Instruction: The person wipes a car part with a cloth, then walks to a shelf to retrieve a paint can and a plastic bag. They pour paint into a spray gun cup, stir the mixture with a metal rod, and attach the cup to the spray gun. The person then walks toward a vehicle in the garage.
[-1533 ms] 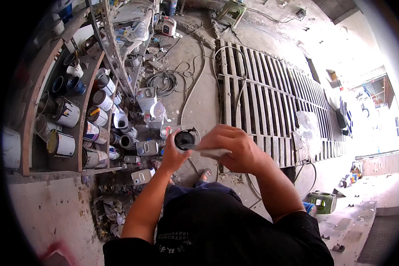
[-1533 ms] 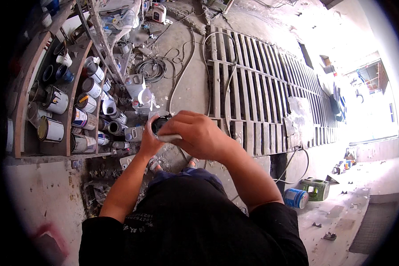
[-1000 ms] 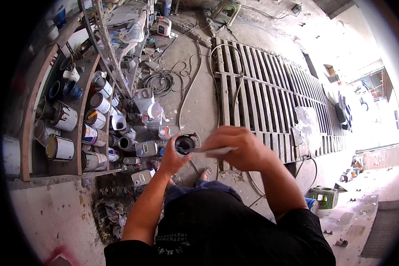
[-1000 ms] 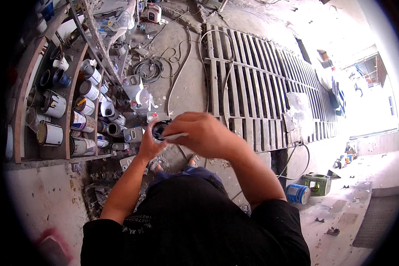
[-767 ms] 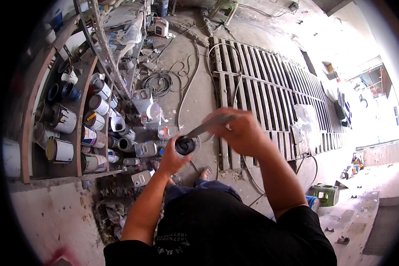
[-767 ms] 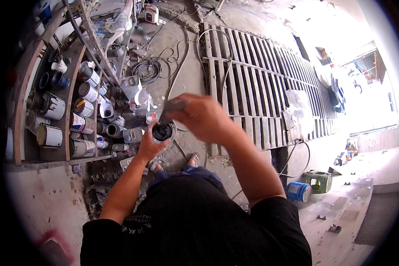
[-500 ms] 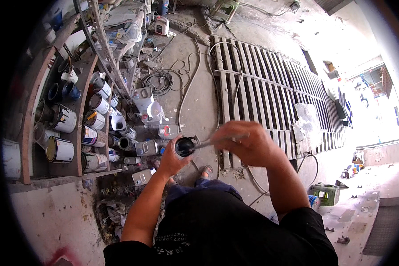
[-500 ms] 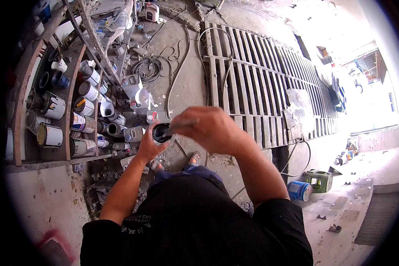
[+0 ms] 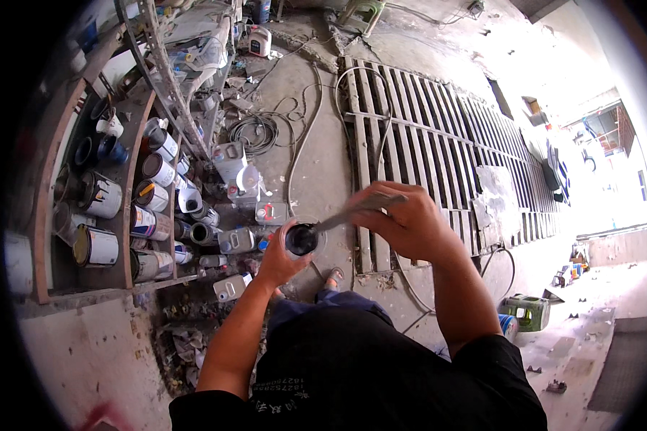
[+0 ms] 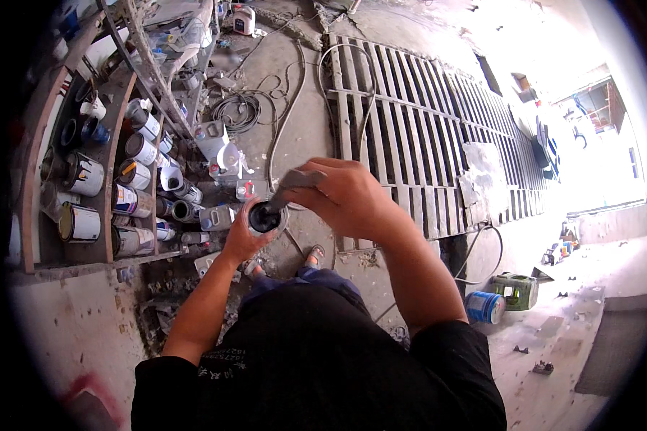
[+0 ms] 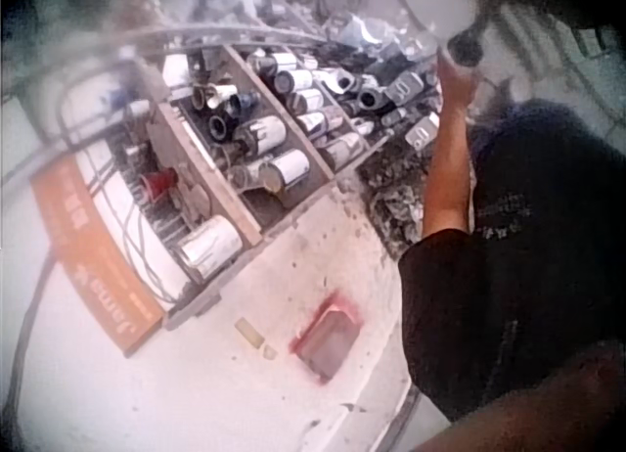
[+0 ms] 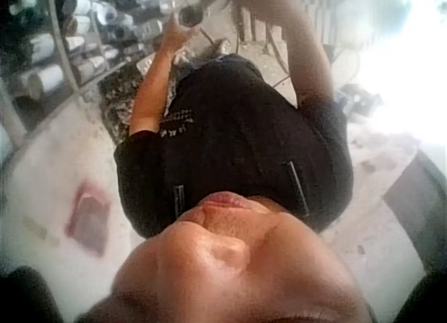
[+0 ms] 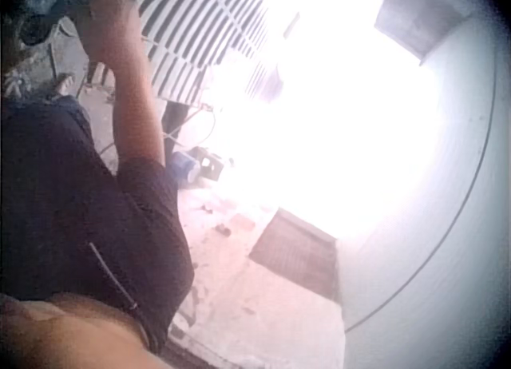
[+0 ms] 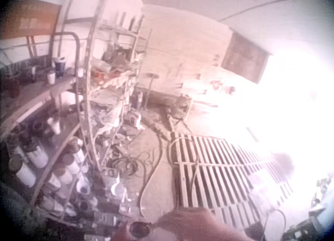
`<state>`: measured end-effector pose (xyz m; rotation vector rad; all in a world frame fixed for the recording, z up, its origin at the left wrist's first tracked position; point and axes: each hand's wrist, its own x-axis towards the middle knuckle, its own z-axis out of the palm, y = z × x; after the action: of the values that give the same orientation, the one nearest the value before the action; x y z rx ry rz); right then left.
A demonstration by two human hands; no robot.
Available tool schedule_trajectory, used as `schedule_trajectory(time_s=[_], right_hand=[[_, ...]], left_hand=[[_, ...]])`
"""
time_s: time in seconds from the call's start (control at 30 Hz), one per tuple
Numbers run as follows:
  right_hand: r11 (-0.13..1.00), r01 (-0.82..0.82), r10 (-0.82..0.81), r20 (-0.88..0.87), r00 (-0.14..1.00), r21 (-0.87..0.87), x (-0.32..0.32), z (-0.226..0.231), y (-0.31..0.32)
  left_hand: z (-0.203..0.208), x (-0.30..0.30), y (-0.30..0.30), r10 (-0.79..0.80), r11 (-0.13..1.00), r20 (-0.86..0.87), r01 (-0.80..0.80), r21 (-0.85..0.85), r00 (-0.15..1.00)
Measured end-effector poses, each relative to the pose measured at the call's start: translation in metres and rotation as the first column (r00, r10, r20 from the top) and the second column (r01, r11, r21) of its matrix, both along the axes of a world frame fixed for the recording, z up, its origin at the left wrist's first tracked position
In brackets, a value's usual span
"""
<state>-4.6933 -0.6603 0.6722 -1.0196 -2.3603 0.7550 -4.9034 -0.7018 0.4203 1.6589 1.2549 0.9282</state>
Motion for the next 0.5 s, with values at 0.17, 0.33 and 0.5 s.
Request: schedule_trajectory(time_s=[0.17,0.33,0.5], right_hand=[[0.964,-0.231,0.236,-0.025,0.971,0.129,-0.029,-0.024,-0.011],[0.993,-0.108,0.107,-0.027,0.994,-0.05,0.005,-0.01,-0.014],[0.99,-0.103,0.108,-0.044,0.993,0.096,-0.018,-0.018,0.0]], left_hand=[[-0.026,0.002,0.008,-0.053,0.986,-0.053,0.061,0.158,0.997],[-0.012,0.007,0.005,-0.042,0.998,0.034,0.04,0.046,0.999],[-0.014,0.01,0.005,-0.058,0.998,0.072,0.06,-0.015,0.996]])
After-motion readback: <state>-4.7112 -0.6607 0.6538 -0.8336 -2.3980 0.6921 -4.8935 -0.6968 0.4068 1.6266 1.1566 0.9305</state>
